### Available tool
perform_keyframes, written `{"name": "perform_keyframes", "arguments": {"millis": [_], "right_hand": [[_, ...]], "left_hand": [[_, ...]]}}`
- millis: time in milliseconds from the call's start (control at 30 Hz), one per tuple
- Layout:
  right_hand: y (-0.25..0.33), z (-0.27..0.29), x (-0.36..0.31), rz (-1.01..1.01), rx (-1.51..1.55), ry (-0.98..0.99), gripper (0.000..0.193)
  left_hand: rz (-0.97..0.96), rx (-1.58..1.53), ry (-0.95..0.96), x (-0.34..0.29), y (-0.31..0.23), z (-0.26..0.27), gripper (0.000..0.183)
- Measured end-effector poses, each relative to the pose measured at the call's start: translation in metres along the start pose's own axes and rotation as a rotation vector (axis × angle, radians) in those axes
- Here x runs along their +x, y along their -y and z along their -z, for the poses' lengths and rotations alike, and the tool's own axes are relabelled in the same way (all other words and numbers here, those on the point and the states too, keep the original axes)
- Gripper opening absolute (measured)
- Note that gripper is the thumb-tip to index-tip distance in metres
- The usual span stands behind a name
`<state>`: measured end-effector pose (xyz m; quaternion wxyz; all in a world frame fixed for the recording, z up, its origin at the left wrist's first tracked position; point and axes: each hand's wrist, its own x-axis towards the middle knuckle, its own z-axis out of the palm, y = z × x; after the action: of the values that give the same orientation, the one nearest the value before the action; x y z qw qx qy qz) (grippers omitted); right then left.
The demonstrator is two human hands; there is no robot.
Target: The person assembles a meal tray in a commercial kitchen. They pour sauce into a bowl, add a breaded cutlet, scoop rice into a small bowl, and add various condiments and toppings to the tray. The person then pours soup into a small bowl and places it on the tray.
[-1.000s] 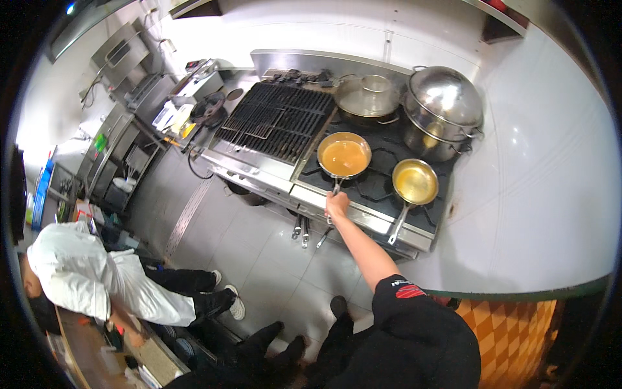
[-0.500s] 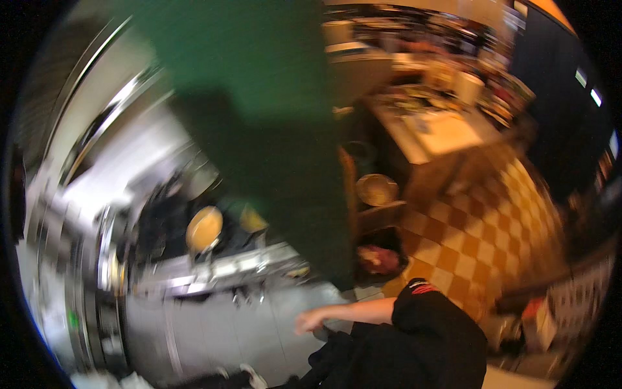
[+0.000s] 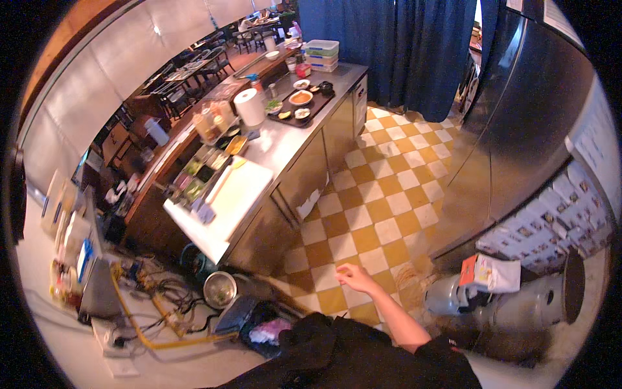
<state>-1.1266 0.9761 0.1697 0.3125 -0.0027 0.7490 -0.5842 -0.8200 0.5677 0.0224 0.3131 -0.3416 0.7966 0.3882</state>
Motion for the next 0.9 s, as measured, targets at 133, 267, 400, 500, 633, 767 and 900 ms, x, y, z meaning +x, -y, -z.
{"name": "perform_keyframes", "arguments": {"millis": [133,267,400,500,633,767,900], "right_hand": [[-0.018,0.155,0.05,-0.095,0.068,-0.258,0.036],[-0.011,0.302,0.132,-0.086,-0.093,-0.387,0.035],[0.071,0.408,0.227,-0.172,-0.018,-0.409,0.035],[0.132,0.488,0.322,-0.13,-0.02,-0.411,0.035],[0.221,0.586,0.466,-0.076,-0.136,-0.385,0.033],[0.286,0.67,0.658,0.155,-0.182,-0.356,0.024],[0.365,0.711,0.856,0.287,-0.3,-0.263,0.025]], "left_hand": [[-0.174,0.024,0.023,0.117,-0.148,0.033,0.033],[-0.381,-0.172,0.05,0.252,-0.384,0.082,0.031],[-0.437,-0.539,0.119,0.331,-0.616,0.123,0.029],[-0.552,-0.55,0.045,0.407,-0.747,0.144,0.029],[-0.455,-0.576,-0.195,0.474,-0.882,0.172,0.034],[-0.303,-0.528,-0.506,0.563,-0.924,0.181,0.036],[-0.173,-0.382,-0.646,0.598,-0.944,0.177,0.03]]}}
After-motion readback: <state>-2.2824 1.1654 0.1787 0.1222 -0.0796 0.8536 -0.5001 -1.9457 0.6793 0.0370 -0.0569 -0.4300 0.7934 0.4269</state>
